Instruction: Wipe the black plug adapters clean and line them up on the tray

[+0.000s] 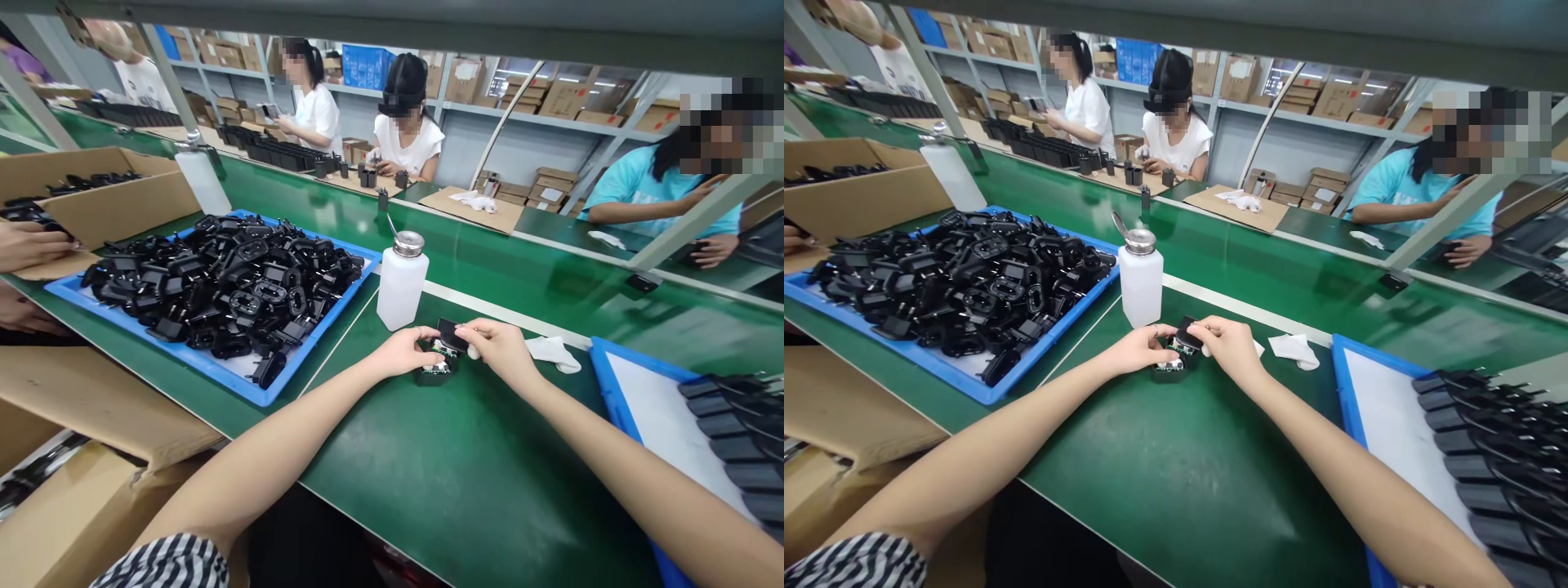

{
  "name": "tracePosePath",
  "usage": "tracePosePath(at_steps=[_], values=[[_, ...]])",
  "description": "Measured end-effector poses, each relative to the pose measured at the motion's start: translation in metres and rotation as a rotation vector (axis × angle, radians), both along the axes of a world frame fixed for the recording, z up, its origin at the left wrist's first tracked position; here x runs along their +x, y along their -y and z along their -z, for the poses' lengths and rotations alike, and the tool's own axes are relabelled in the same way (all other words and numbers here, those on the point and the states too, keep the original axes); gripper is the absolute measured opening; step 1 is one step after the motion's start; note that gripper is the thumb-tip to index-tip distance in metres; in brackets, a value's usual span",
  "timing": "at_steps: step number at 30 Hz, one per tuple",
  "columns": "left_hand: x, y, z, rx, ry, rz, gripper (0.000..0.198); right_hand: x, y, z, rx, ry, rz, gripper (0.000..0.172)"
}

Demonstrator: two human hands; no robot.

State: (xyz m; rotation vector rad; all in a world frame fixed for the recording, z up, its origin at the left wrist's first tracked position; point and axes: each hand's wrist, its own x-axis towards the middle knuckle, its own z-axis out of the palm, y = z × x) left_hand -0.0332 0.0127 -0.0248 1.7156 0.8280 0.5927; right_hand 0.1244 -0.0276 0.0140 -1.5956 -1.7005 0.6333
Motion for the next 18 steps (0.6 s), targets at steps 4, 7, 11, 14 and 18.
tracePosePath(at_steps=[4, 7, 11, 14, 18], values=[[0.000, 0.003, 0.000, -0.011, -0.003, 0.018, 0.041, -0.005, 0.003, -0.001, 0.062, 0.158, -0.051, 0.022], [0.001, 0.006, -0.002, 0.006, -0.008, -0.002, 0.039, -0.005, 0.004, -0.006, -0.019, 0.275, -0.110, 0.019], [0.001, 0.010, -0.003, 0.030, 0.005, -0.011, 0.039, -0.001, 0.005, -0.011, -0.044, 0.388, -0.134, 0.014], [0.001, 0.010, -0.005, -0.038, 0.031, 0.012, 0.038, 0.001, 0.008, -0.011, 0.001, 0.401, -0.169, 0.011], [-0.001, 0.010, -0.009, -0.160, 0.040, 0.045, 0.037, 0.004, 0.009, -0.010, 0.004, 0.456, -0.214, 0.009]])
